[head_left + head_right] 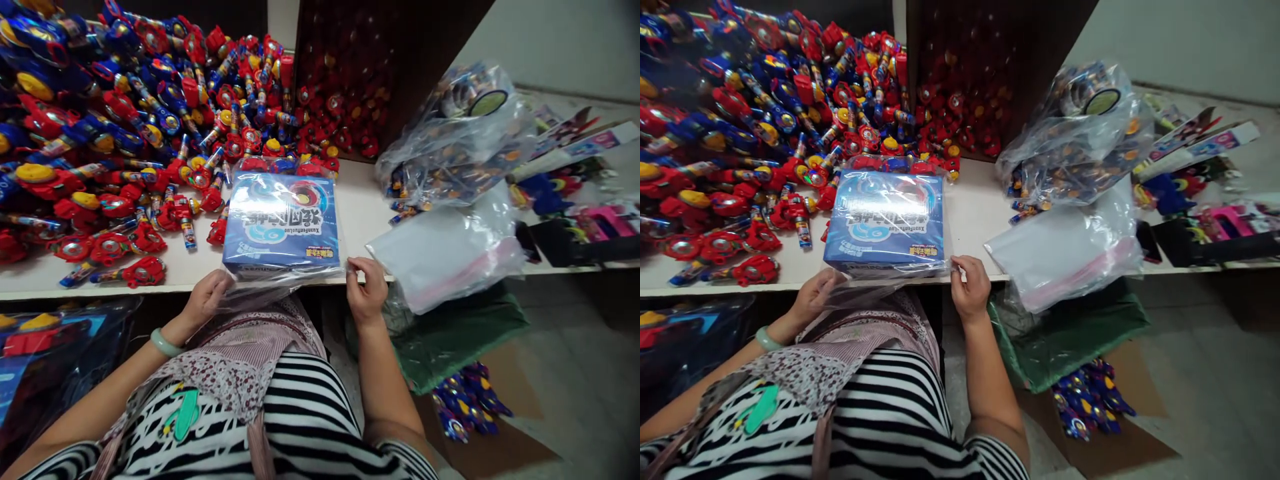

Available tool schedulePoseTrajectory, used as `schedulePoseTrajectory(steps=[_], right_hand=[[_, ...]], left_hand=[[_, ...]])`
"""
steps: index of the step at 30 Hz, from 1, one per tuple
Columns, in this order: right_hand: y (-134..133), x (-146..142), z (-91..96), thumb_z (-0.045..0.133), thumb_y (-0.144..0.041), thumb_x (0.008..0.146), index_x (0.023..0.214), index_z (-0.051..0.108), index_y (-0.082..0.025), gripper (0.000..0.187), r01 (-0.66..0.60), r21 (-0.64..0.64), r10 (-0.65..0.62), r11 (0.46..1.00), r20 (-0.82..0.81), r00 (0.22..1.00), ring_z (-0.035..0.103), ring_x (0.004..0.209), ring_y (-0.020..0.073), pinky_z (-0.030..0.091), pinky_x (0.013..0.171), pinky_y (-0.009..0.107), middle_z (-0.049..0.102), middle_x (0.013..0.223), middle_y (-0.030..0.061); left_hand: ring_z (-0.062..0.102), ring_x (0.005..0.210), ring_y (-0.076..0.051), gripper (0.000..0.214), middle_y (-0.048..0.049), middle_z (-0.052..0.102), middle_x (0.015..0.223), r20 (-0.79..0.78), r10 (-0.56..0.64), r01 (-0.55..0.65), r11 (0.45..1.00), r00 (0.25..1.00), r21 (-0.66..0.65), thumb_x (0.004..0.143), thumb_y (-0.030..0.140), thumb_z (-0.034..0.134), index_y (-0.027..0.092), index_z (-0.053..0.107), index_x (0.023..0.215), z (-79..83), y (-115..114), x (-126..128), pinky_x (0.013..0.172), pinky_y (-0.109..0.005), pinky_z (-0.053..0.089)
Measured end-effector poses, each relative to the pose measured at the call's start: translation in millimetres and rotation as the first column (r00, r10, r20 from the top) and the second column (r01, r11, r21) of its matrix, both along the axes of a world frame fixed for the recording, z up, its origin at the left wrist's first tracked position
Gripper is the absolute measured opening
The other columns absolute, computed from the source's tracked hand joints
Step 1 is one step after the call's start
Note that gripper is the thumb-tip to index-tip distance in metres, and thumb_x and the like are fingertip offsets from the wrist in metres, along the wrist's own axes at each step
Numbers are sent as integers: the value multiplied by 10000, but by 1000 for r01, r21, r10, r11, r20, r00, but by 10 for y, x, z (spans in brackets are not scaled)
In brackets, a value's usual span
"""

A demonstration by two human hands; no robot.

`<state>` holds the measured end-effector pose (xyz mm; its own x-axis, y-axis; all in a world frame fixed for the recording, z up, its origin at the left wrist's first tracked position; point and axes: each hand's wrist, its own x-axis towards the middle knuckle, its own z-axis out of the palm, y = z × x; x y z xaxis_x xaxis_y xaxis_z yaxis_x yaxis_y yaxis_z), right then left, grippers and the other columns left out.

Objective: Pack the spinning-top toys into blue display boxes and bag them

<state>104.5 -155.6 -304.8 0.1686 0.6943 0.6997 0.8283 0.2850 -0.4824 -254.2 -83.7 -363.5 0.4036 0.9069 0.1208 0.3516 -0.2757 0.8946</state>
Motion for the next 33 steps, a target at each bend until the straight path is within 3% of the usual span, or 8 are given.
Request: schedulePoseTrajectory(steps=[7,10,13,17,22,23,27,33], right_hand=[[188,-304,-100,440,-261,1032,911,656,-215,252,192,215,-110,957,-346,932,663,676,143,537,630,278,673,750,12],[-55,-267,-168,482,-282,1016,973,672,-244,198,10,274,39,962,-172,984,698,766,173,569,682,328,696,830,33],[-454,-196,-284,508,-270,994,1019,662,-259,157,-200,153,212,968,-62,975,698,801,187,572,656,343,691,873,42],[-831,-215,-575,544,-296,978,1034,582,-254,79,-168,64,177,984,-176,968,677,773,181,570,654,342,647,835,18],[-625,-267,-880,767,-659,750,1451,395,-179,928,245,-137,-253,960,-49,966,588,1250,338,501,1022,567,593,1329,206],[-523,-250,-895,753,-663,763,1453,422,-173,909,277,-184,-283,943,-11,959,575,1274,347,468,1059,578,604,1338,210],[-192,-131,-835,526,-421,994,1105,706,-219,293,177,-287,-200,941,-52,978,697,1025,244,507,969,444,760,1013,104],[-313,-180,-769,494,-275,983,877,727,-235,259,2,-263,-44,965,-155,987,716,850,205,557,854,374,767,847,56]], left_hand=[[597,755,-186,497,-59,639,787,-79,17,-18,1000,997,-9,979,610,425,187,600,786,-23,12,-28,741,-314,493],[647,830,-209,490,-84,685,860,-115,19,-22,1000,993,-17,985,592,420,182,653,851,-26,8,-49,787,-330,520],[669,902,-216,464,-92,712,929,-151,36,-37,999,988,-7,998,553,409,185,676,906,-33,-11,-71,841,-335,538],[661,873,-209,414,-87,704,905,-163,45,-37,998,986,49,1006,497,395,192,658,915,-101,-31,-99,813,-336,538],[639,820,-198,301,-53,675,865,-161,130,-109,985,978,136,868,489,657,193,611,894,-184,-31,-48,778,-327,523],[633,802,-194,324,-44,671,860,-169,162,-140,981,972,135,834,494,697,191,609,908,-180,-30,-22,760,-322,519],[619,768,-173,283,-33,663,827,-137,175,-165,983,975,87,904,466,616,184,625,886,-102,-36,73,728,-303,507],[660,802,-179,210,-54,696,841,2,19,-19,993,1000,118,920,389,634,187,676,885,-28,-56,-38,779,-320,551]])
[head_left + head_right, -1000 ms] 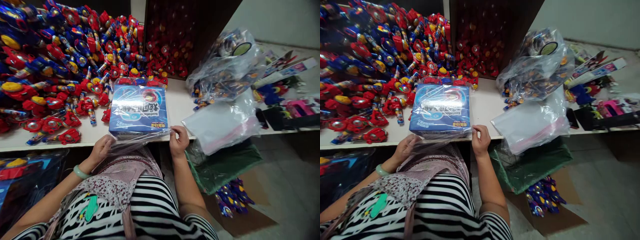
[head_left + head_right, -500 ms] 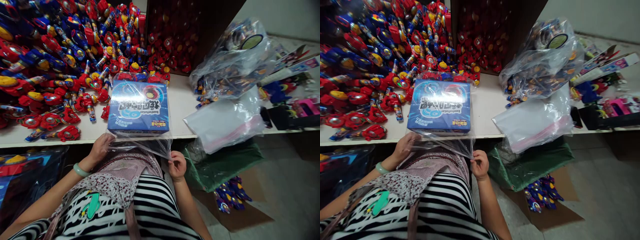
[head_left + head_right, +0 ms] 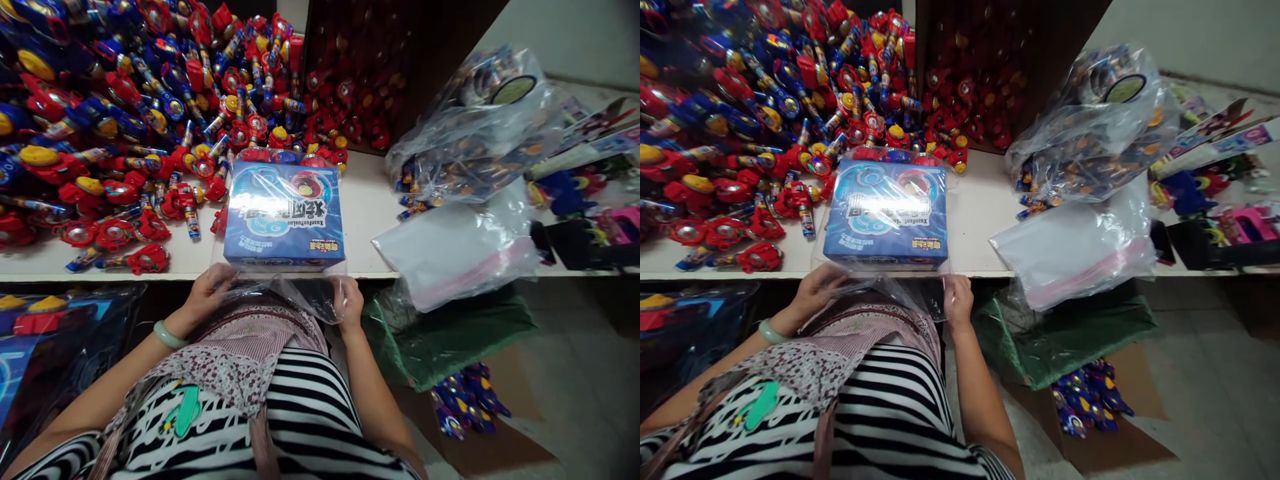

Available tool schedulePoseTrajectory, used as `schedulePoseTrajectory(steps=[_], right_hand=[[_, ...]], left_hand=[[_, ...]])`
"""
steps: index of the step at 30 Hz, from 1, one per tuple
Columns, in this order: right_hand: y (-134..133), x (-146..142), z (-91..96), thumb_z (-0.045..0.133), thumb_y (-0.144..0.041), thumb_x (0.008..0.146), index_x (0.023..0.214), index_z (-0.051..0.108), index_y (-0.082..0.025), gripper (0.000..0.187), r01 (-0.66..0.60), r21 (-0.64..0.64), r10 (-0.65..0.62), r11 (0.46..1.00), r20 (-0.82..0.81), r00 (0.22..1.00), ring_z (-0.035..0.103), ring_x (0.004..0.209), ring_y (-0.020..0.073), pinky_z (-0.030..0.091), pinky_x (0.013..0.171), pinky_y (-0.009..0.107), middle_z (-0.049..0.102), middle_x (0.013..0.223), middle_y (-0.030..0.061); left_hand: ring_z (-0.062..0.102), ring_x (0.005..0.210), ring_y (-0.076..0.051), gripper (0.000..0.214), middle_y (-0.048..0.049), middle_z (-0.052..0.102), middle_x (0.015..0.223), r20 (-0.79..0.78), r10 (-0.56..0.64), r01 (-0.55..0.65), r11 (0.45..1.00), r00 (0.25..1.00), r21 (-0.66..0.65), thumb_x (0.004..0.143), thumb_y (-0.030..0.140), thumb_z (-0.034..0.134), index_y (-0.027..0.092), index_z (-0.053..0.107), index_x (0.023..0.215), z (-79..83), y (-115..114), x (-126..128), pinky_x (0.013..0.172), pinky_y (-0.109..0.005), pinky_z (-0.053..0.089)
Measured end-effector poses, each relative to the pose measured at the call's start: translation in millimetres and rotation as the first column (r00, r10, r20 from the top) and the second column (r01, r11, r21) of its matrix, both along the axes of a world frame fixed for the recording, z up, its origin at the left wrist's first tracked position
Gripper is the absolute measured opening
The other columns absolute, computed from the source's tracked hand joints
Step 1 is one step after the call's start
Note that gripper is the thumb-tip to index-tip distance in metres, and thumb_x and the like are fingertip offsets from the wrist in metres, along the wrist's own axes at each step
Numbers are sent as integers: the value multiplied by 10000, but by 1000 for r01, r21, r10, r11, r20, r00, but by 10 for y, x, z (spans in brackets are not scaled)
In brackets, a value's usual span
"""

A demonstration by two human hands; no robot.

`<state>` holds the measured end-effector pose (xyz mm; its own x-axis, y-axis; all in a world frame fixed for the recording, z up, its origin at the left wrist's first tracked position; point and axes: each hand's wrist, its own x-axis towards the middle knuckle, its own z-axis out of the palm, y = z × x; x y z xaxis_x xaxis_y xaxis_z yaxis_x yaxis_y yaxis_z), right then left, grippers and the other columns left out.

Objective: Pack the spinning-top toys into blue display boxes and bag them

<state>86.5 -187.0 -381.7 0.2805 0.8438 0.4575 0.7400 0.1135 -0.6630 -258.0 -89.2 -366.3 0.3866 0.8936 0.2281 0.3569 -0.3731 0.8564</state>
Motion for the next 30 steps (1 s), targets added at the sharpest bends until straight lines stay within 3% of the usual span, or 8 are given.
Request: schedulePoseTrajectory(steps=[4,6,11,15,19,22,25,30], right_hand=[[-88,-137,26,527,-275,960,859,725,-238,225,-40,15,40,999,-46,998,731,839,200,574,828,365,774,841,45],[-32,-175,90,530,-281,960,839,726,-234,235,-36,19,38,999,-77,996,727,802,189,577,786,344,771,827,40],[75,-132,433,525,-399,973,878,724,-187,306,135,-8,-132,991,-269,954,675,714,164,551,723,312,706,733,26],[-161,-52,564,590,-476,929,958,721,-168,335,245,-93,-262,965,-387,884,578,594,129,485,646,281,617,642,-16],[-435,-134,356,660,-449,843,887,689,-180,275,200,-180,-243,963,-271,931,583,649,142,475,629,285,628,714,7],[-467,-286,173,711,-434,758,1034,621,-187,381,120,-290,-224,950,-360,905,576,605,137,475,569,276,600,702,-27],[-451,-384,143,678,-401,758,1104,566,-201,415,3,-344,-177,939,-475,862,553,537,127,470,531,268,566,658,-64],[-674,-347,299,679,-397,778,1127,563,-191,421,-13,-386,-188,922,-478,858,552,536,130,477,544,273,588,658,-52]], left_hand=[[681,815,-197,192,-79,725,873,-29,-160,161,987,987,27,936,363,620,195,704,897,10,56,-19,768,-333,558],[666,777,-187,192,-72,717,841,-47,-160,163,984,986,77,947,344,596,195,700,884,44,91,47,719,-314,535],[602,732,-150,143,-18,635,775,32,98,-102,987,995,123,903,301,590,188,624,823,302,112,102,694,-273,493],[561,714,-142,169,-4,612,748,-31,296,-295,955,955,42,872,339,581,187,609,804,496,-12,-144,687,-259,475],[561,708,-150,205,-8,622,754,-148,333,-355,920,931,-163,862,386,575,188,628,868,383,-254,-305,655,-255,456],[539,665,-131,211,17,588,734,-120,379,-397,885,918,-243,799,352,611,193,600,937,226,-377,-291,620,-235,433],[542,666,-120,206,22,588,743,-78,378,-386,891,922,-240,749,311,622,192,577,911,185,-403,-314,634,-227,442],[553,655,-115,146,14,609,746,-135,404,-420,900,905,-120,762,283,611,185,595,870,249,-466,-533,619,-223,443]])
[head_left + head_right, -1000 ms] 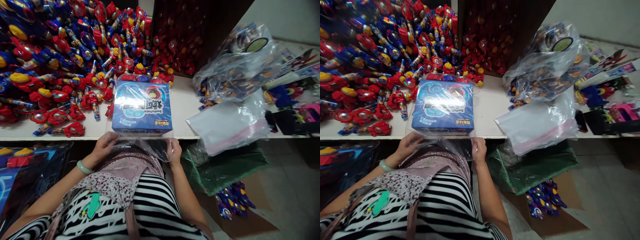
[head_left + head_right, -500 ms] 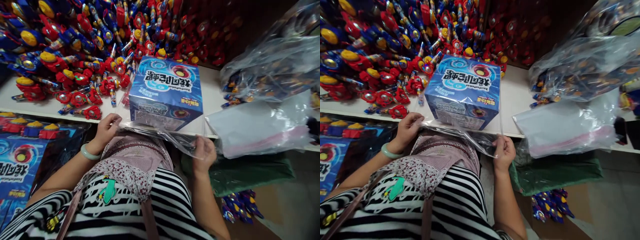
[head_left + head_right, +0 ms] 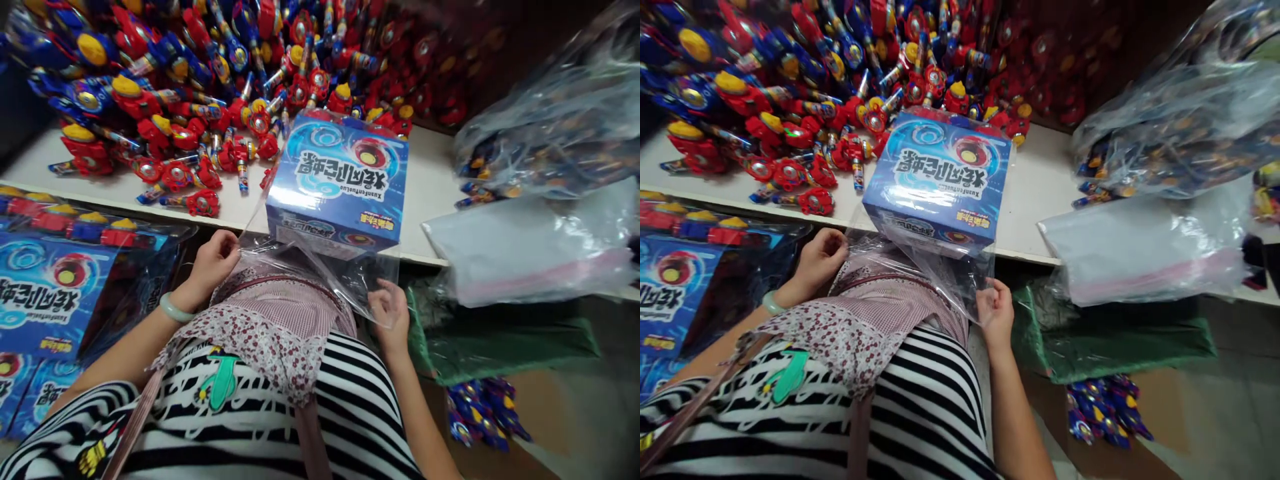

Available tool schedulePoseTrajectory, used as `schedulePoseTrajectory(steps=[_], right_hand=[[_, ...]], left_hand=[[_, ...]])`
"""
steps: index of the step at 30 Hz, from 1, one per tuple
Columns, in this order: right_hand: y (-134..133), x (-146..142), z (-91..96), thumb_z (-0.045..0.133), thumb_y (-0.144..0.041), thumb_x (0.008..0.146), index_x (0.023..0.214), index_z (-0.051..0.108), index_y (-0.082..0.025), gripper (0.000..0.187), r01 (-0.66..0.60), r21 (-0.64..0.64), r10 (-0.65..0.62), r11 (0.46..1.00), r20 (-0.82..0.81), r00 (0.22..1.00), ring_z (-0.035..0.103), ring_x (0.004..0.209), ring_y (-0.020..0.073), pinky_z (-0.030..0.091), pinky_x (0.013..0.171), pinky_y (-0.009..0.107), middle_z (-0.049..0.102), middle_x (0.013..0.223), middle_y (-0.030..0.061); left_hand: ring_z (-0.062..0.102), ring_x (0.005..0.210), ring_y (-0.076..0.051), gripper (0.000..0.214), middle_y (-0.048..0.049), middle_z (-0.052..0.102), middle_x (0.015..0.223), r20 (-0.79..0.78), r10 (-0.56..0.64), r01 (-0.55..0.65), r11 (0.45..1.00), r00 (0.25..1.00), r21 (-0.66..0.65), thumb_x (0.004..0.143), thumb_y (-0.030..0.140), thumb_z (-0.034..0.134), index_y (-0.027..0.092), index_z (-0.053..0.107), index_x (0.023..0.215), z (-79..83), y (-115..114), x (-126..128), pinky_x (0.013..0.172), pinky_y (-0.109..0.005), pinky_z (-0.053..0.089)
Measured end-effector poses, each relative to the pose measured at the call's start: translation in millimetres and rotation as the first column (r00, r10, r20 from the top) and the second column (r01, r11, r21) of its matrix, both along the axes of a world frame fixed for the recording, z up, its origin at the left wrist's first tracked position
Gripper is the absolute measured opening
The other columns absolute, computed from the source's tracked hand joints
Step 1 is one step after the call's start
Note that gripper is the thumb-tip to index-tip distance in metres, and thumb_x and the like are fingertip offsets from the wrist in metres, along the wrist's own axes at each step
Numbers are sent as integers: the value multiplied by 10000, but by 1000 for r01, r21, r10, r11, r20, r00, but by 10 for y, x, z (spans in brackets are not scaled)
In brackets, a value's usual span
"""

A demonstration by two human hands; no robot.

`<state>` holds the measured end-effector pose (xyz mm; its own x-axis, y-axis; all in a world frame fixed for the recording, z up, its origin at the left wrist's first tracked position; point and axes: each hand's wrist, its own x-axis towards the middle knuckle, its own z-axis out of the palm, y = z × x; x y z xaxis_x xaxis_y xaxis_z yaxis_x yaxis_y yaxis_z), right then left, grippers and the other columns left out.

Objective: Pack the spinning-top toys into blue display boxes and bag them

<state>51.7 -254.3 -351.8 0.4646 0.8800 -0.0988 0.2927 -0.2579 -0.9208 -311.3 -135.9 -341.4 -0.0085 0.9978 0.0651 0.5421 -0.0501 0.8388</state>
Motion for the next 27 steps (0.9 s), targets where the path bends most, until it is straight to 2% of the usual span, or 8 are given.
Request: schedulePoseTrajectory(steps=[4,8,12,16,19,23,25,27], right_hand=[[-156,67,19,695,-408,795,1167,564,-185,452,14,67,-22,998,118,993,593,619,137,511,641,294,620,707,-33],[-28,160,94,866,-415,659,1311,496,-247,768,-41,376,-53,926,237,970,681,909,190,575,786,362,656,1029,41],[168,354,380,877,-362,677,878,708,-282,275,-209,589,-67,780,411,909,701,914,247,583,856,488,666,941,52],[258,569,714,903,-442,630,604,660,-301,282,-335,456,202,824,317,927,716,723,291,583,661,509,635,672,69],[336,600,795,912,-604,517,487,557,-290,475,-303,379,274,874,130,953,658,594,285,529,551,510,507,519,48],[502,577,700,862,-688,495,504,549,-299,500,-4,203,18,979,-66,998,408,391,148,301,417,404,416,502,18],[599,574,718,814,-716,507,565,600,-326,448,168,154,-173,974,18,985,391,390,158,248,439,420,467,534,43],[701,478,847,777,-692,581,731,696,-365,369,207,272,-289,940,307,907,540,513,266,334,511,525,573,634,87]], left_hand=[[576,660,-112,143,3,633,778,-7,9,-7,987,1000,163,822,270,602,179,618,931,-45,-88,-76,635,-227,469],[621,799,-159,193,-49,659,925,72,-61,31,930,996,366,845,288,666,190,620,1005,10,-21,-89,742,-298,540],[643,953,-211,88,-81,692,975,142,-205,126,892,968,433,864,300,683,215,699,880,195,117,-165,911,-404,540],[682,1009,-227,191,-79,739,928,536,-404,301,914,741,273,841,390,763,204,721,820,270,259,-174,985,-429,518],[676,802,-203,374,-31,656,651,832,-272,322,939,483,120,742,494,835,183,631,704,254,402,-37,841,-374,536],[459,500,-95,481,42,431,489,973,-104,292,956,205,41,760,508,805,178,488,613,263,519,175,584,-262,429],[479,516,-85,471,39,456,509,983,-49,282,959,176,-3,747,501,822,165,515,626,270,489,213,586,-242,422],[559,595,-93,422,19,556,579,978,0,256,965,206,-55,669,447,892,146,596,683,264,414,208,639,-232,447]])
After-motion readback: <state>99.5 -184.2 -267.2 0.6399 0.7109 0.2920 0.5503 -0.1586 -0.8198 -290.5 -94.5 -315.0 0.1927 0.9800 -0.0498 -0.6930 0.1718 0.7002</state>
